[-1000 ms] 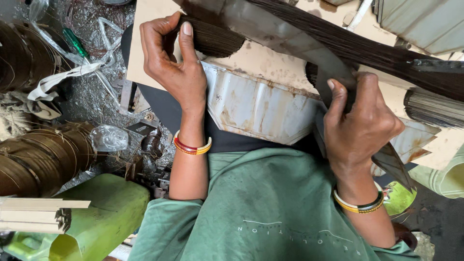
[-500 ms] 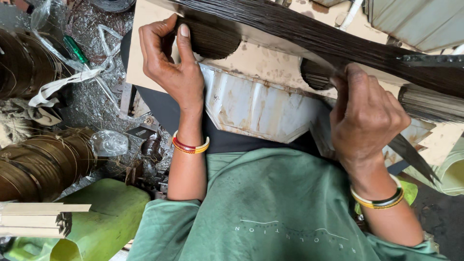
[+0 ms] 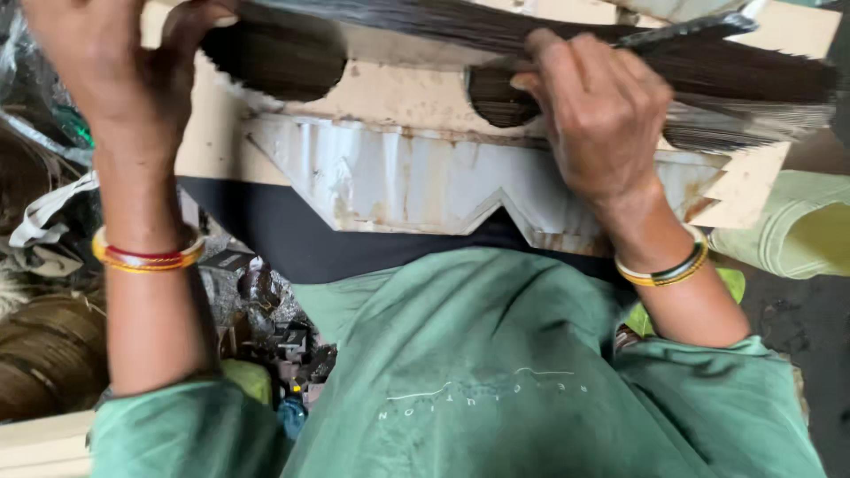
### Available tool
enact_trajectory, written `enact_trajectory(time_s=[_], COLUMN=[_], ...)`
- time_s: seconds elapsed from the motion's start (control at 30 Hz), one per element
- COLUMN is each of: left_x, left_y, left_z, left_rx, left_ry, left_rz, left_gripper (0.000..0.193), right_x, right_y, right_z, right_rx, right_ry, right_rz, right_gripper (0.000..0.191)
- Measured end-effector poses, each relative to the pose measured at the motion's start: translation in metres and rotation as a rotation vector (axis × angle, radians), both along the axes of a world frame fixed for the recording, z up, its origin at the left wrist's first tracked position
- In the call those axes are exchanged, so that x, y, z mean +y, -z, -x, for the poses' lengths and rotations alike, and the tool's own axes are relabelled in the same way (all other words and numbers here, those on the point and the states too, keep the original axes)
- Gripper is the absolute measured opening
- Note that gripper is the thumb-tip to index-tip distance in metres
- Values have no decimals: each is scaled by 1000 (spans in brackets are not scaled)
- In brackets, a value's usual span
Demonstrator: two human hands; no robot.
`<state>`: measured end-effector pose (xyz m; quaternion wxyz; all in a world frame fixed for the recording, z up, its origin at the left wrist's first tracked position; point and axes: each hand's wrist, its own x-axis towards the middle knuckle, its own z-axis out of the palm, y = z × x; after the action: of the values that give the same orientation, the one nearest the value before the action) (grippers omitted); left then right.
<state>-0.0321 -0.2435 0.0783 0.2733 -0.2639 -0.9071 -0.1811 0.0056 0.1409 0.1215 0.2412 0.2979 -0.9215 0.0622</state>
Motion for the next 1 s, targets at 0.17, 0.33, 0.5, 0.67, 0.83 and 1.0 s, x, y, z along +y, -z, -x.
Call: enact_trajectory(time_s=[0.17,0.33,0.5,0.67,0.83,1.0], left_x=[-11,0,20,25,20,4], left_y=[43,61,72,77,73,81], left_z=[-9,-15,-14,-14,-14,-8], left_rx=[-220,-227,-280,-345,-384,-347], left_ry=[54,-20,75,118,154,114], left_rz=[-316,-191,-311,-390,-450,-359], left_gripper=[19,21,24,29,30,29], right_x=[32,59,74,76,80,78], right_y=[21,30,32,41,41,47], right_z=[-17,-21,-20,-18,-18,-17], right_rx=[-19,39,61,61,52,62], right_ry=[83,159,196,195,163,160], right_rz=[79,97,106,162,195,246], right_gripper=[15,22,20,26,26,24])
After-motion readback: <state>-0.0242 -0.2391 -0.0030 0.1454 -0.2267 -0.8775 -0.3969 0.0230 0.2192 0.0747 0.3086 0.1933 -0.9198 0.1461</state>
